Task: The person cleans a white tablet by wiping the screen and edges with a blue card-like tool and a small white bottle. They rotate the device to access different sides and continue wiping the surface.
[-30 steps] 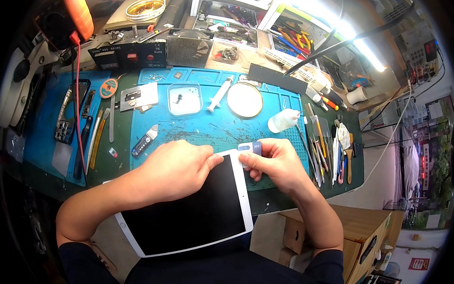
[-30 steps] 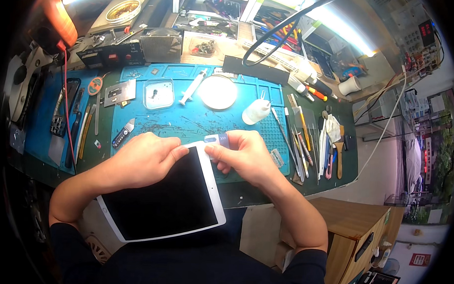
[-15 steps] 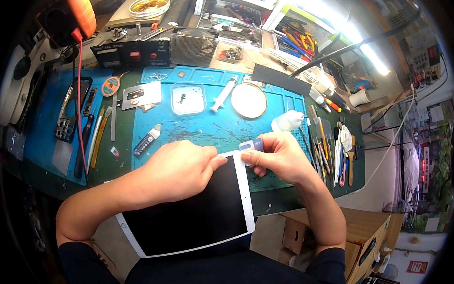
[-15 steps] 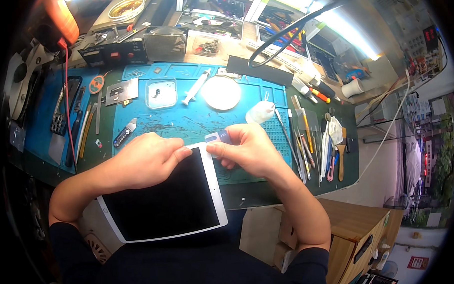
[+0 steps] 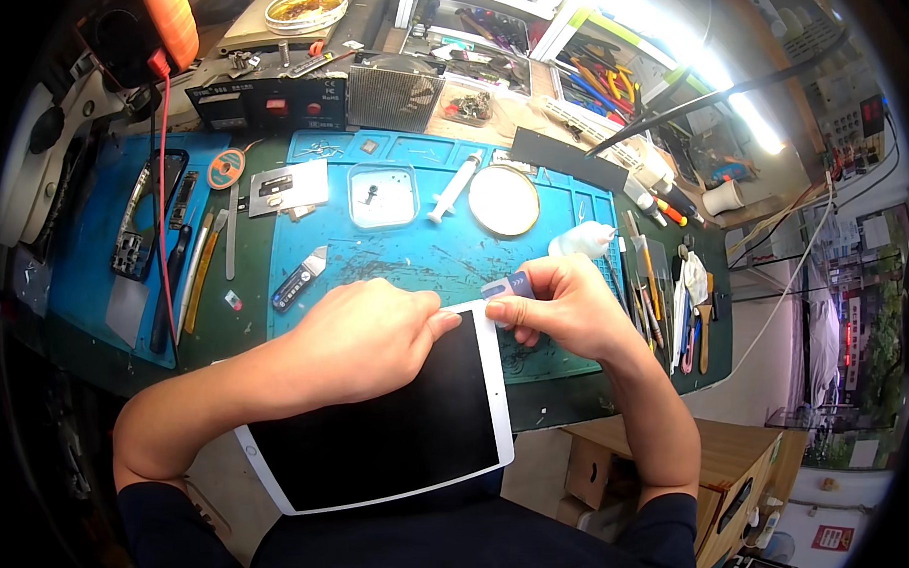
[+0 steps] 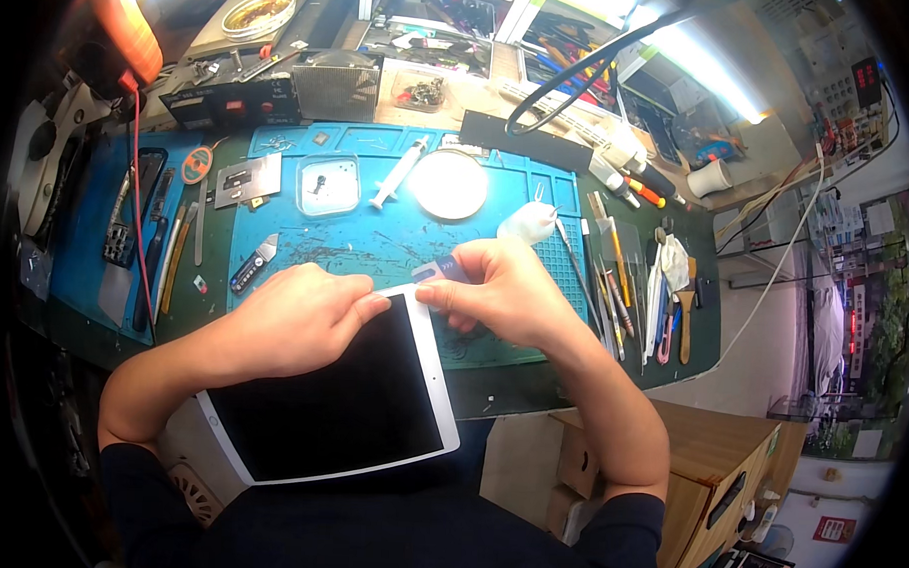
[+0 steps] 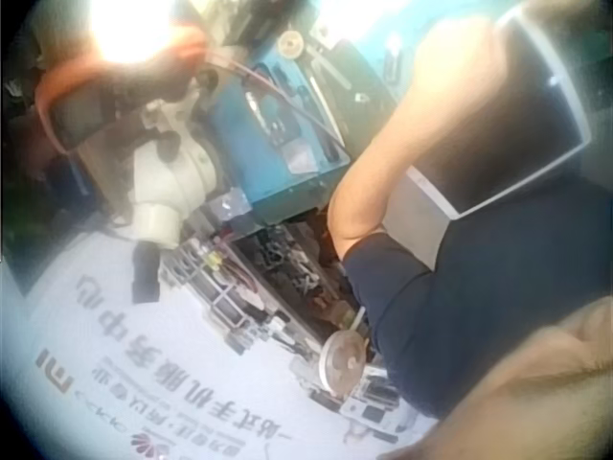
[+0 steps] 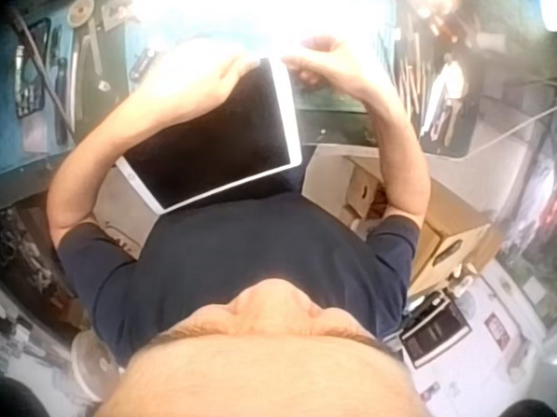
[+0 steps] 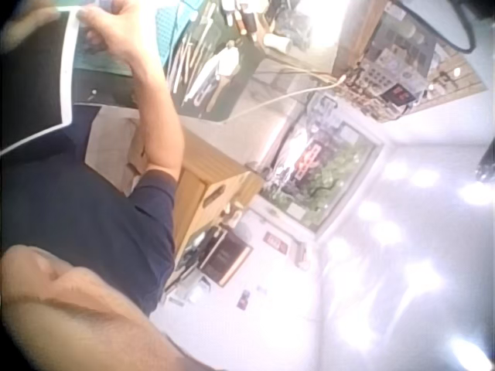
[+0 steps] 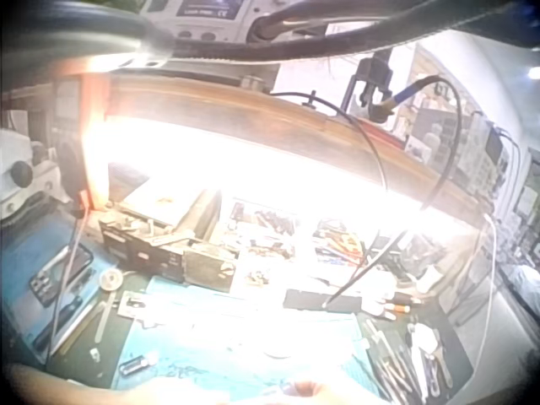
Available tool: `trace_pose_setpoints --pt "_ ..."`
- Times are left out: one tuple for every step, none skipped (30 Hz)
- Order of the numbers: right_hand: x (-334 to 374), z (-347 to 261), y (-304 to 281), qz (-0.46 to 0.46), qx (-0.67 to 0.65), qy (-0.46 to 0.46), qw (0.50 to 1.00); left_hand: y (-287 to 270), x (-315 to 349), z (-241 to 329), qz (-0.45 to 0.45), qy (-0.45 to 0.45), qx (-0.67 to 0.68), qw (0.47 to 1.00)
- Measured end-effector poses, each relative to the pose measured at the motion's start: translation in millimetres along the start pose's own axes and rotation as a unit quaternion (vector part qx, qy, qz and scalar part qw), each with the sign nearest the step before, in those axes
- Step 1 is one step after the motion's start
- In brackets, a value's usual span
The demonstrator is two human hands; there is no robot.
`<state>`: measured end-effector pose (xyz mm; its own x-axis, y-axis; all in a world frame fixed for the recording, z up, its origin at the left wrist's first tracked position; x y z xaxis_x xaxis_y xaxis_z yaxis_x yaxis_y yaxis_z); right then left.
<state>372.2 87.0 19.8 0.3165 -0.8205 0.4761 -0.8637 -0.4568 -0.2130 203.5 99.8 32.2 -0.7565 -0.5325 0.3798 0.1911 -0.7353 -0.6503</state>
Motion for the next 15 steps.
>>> trace_pose_setpoints --pt "-1 -3 -1 -0.007 0.008 0.003 1.0 0 0 0 0.001 -0.001 0.001 1.0" --pt "-2 -4 0 -0.014 0.016 0.005 1.0 0 0 0 0.002 -0.002 0.001 1.0" --pt "-3 -5 0 -0.016 0.011 0.003 1.0 0 0 0 0.002 -0.001 0.002 1.0" --pt "-3 -5 0 -0.017 0.006 0.001 1.0 0 0 1 0.002 0.001 0.001 1.0" --pt "-4 -6 0 -0.019 0.0 -0.001 1.0 0 0 1 0.002 0.003 0.0 1.0" --pt "-5 -6 1 -0.023 -0.003 -0.003 1.0 0 1 1 0.005 0.003 -0.001 1.0" --pt "-6 -5 1 -0.026 -0.006 -0.004 1.0 -1 1 1 0.005 0.002 -0.002 1.0" --pt "-7 -5 1 -0.029 -0.009 -0.005 1.0 -1 1 1 0.006 0.002 -0.004 1.0" --pt "-7 -6 1 -0.032 -0.003 -0.008 0.999 0 1 1 0.003 0.003 -0.005 1.0" --pt "-7 -7 1 -0.034 0.002 -0.01 0.999 0 1 1 0.004 0.005 -0.004 1.0" --pt "-7 -8 1 -0.036 0.007 -0.013 0.999 0 0 2 0.004 0.006 -0.003 1.0" --pt "-8 -8 0 -0.034 0.001 -0.011 0.999 0 0 2 0.006 0.006 -0.003 1.0" --pt "-11 -8 0 -0.032 -0.005 -0.009 0.999 0 0 1 0.008 0.007 -0.002 1.0" --pt "-12 -8 1 -0.03 -0.011 -0.007 0.999 1 0 0 0.01 0.008 -0.001 1.0" --pt "-11 -9 1 -0.024 -0.007 -0.007 1.0 1 -1 0 0.012 0.01 -0.001 1.0"
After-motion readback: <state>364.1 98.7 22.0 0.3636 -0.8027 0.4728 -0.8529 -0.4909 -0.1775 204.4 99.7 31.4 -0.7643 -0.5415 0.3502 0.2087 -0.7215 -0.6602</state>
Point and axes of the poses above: each hand's wrist, its own x-axis away from the middle knuckle, its own y-axis out of the palm, z = x × y, the point moved 9 cm from there along -x, towards the middle knuckle, and after that the axes turned 7 degrees about -z, right-handed, at the moved point
